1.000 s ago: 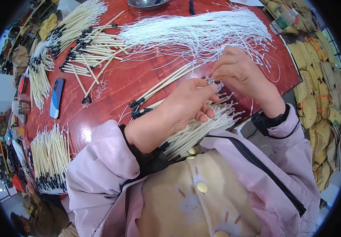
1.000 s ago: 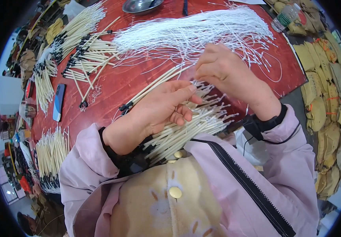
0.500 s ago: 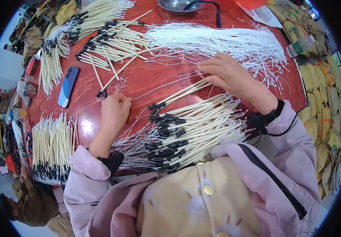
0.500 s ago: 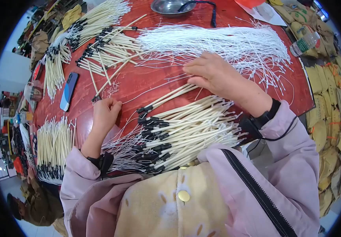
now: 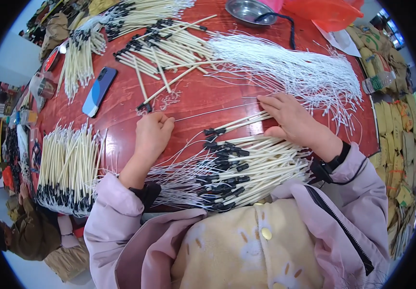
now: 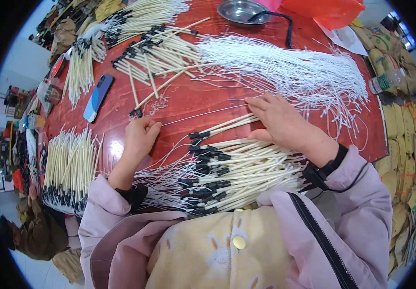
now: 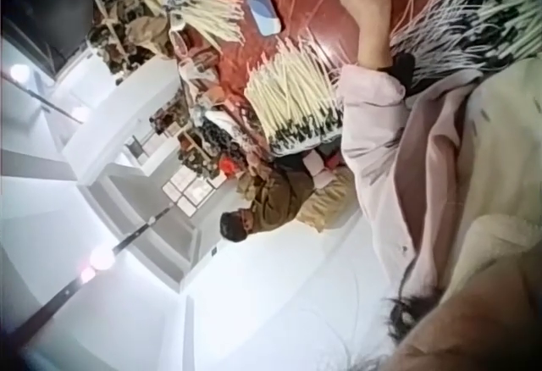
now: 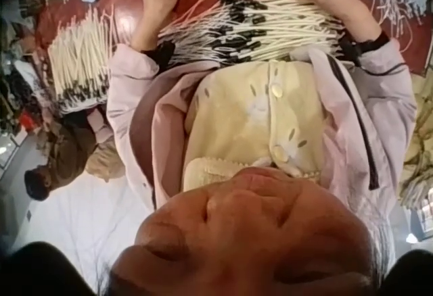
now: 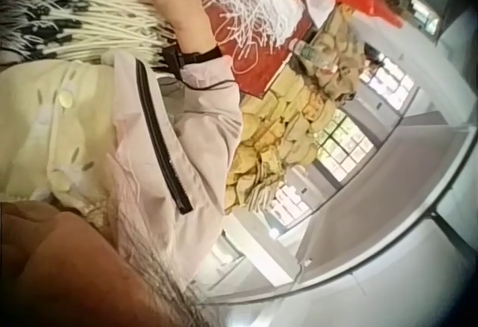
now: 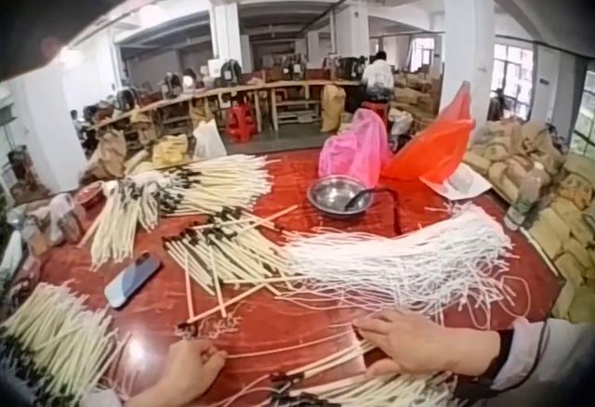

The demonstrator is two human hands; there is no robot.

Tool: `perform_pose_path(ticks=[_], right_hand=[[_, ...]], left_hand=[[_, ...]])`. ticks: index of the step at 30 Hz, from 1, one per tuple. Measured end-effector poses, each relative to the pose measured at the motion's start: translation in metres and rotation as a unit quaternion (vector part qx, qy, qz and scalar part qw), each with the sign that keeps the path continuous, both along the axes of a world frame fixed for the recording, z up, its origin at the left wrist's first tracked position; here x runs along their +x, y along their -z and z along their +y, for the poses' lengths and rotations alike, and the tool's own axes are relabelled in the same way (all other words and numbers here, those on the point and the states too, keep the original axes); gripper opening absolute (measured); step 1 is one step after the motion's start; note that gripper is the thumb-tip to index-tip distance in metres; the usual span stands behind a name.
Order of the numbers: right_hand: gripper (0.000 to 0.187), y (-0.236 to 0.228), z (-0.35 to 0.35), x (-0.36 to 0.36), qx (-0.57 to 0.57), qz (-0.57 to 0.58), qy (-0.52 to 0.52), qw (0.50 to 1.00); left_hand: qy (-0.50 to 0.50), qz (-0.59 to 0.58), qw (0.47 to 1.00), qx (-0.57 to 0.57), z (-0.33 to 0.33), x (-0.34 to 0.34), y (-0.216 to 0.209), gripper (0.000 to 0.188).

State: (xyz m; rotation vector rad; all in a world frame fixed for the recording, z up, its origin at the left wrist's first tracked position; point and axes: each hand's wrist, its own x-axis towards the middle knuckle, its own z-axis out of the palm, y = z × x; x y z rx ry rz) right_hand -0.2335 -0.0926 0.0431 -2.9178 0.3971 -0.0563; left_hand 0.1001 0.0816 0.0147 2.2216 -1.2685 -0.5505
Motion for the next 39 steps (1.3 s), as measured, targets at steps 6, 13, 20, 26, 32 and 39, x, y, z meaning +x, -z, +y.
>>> perform_pose_path(ticks=[6,13,20,26,32,39], right_hand=[[0.072,-0.012,0.001,0.005,0.034,0.048,0.025,0.998],[0.068,-0.013,0.002,0.002,0.055,0.018,0.030,0.998],[0.068,-0.010,0.007,0.002,0.052,0.012,0.036,0.998],[0.066,-0.013,0.005,0.010,0.068,0.016,0.045,0.997],[0.061,-0.016,0.002,0.011,0.075,0.001,0.040,0.996],[0.054,-0.009,-0.001,0.005,0.095,-0.028,0.035,0.994]], left_hand=[[-0.001,-0.043,0.999,0.000,0.005,0.009,0.003,0.024],[0.019,-0.144,0.988,0.042,-0.010,0.050,-0.018,0.029],[-0.096,-0.196,0.975,-0.036,-0.086,0.097,-0.012,0.035],[-0.209,-0.145,0.967,-0.008,-0.132,0.124,0.013,0.028],[-0.151,0.166,0.850,-0.477,-0.105,0.140,-0.037,0.011],[0.132,-0.164,0.948,-0.240,0.018,0.072,-0.038,0.016]])
